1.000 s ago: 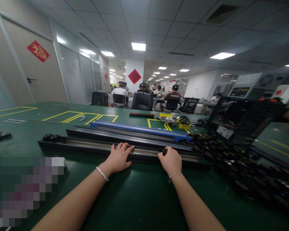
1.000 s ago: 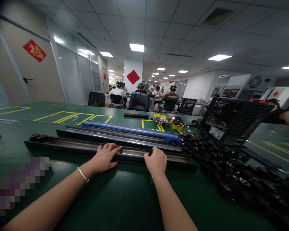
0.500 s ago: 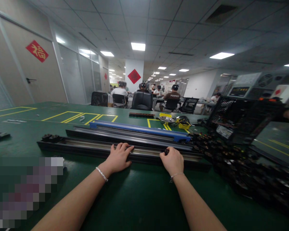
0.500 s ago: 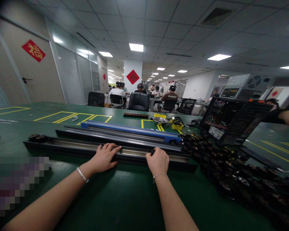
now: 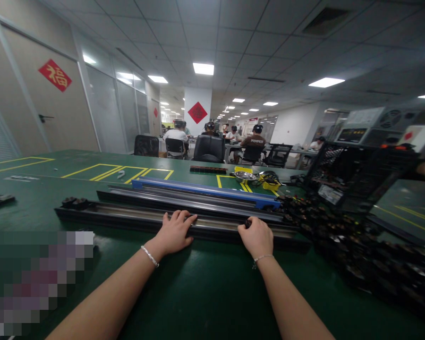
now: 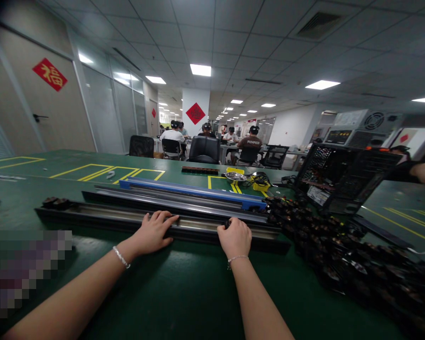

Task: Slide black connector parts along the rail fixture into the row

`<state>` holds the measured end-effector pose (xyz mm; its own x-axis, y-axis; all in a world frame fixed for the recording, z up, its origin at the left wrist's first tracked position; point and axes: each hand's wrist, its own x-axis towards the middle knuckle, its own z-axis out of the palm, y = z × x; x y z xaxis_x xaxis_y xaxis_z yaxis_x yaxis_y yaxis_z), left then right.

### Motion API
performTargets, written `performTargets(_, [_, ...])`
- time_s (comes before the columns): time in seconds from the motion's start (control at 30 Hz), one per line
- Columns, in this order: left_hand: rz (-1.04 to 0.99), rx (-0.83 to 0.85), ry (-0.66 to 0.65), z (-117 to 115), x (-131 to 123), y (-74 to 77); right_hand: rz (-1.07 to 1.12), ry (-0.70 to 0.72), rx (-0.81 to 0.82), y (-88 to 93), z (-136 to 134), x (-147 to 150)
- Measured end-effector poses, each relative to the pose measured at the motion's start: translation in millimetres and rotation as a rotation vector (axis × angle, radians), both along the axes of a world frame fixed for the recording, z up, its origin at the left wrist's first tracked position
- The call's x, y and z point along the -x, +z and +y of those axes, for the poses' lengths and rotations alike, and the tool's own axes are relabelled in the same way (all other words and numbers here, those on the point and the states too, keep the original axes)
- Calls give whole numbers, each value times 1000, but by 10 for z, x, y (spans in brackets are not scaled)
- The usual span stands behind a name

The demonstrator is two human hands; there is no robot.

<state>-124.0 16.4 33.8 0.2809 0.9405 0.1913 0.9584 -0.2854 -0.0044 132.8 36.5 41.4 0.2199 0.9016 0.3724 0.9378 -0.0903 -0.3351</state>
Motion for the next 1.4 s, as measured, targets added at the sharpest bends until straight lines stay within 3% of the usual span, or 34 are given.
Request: performTargets(1.4, [-3,18,-6,-2,-6,22,26,-72,-29,-63,21,-209])
